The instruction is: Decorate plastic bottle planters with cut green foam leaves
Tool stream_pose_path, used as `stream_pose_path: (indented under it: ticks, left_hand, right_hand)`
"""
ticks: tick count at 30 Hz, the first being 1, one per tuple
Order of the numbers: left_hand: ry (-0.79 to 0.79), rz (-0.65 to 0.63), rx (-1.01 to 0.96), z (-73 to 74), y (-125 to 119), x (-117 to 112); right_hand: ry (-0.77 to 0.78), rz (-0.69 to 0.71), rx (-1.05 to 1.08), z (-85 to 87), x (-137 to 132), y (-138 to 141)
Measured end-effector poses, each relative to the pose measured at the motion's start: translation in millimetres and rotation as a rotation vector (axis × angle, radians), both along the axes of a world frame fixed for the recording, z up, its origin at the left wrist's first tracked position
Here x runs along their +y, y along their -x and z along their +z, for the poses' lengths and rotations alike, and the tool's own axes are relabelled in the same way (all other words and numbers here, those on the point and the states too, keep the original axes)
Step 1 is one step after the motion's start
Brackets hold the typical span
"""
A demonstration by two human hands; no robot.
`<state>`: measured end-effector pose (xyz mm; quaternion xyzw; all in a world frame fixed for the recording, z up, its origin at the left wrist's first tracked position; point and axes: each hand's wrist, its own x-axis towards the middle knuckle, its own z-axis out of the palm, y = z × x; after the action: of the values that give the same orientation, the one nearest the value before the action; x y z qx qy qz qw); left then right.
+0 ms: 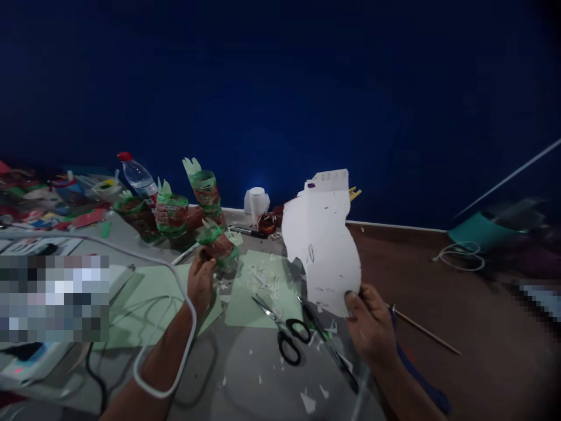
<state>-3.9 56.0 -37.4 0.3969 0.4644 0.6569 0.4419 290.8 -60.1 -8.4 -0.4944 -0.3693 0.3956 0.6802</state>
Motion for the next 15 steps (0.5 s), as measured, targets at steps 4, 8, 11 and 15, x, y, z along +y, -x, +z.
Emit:
stream_pose_path:
  ticks: [4,8,11,15]
  left_hand:
    - [0.018,-0.07,0.01,-7.5,-3,1]
    - [-0.008,-0.25,0.207,-12.3,-7,-6]
    - [-0.134,-0.386,0.397,-11.9,-12,-15]
    - [-0.154,-0.513,0.416,-2.9,-20,-26]
  right_hand:
    - [0.038,0.058,-0.026,3.7,2,1]
    - [0.125,0.14,-0.012,-10.3,3,0]
    - [0.159,0.186,-0.012,-21.3,3,-1]
    - [0.195,0.167,-0.032,-22.7,3,3]
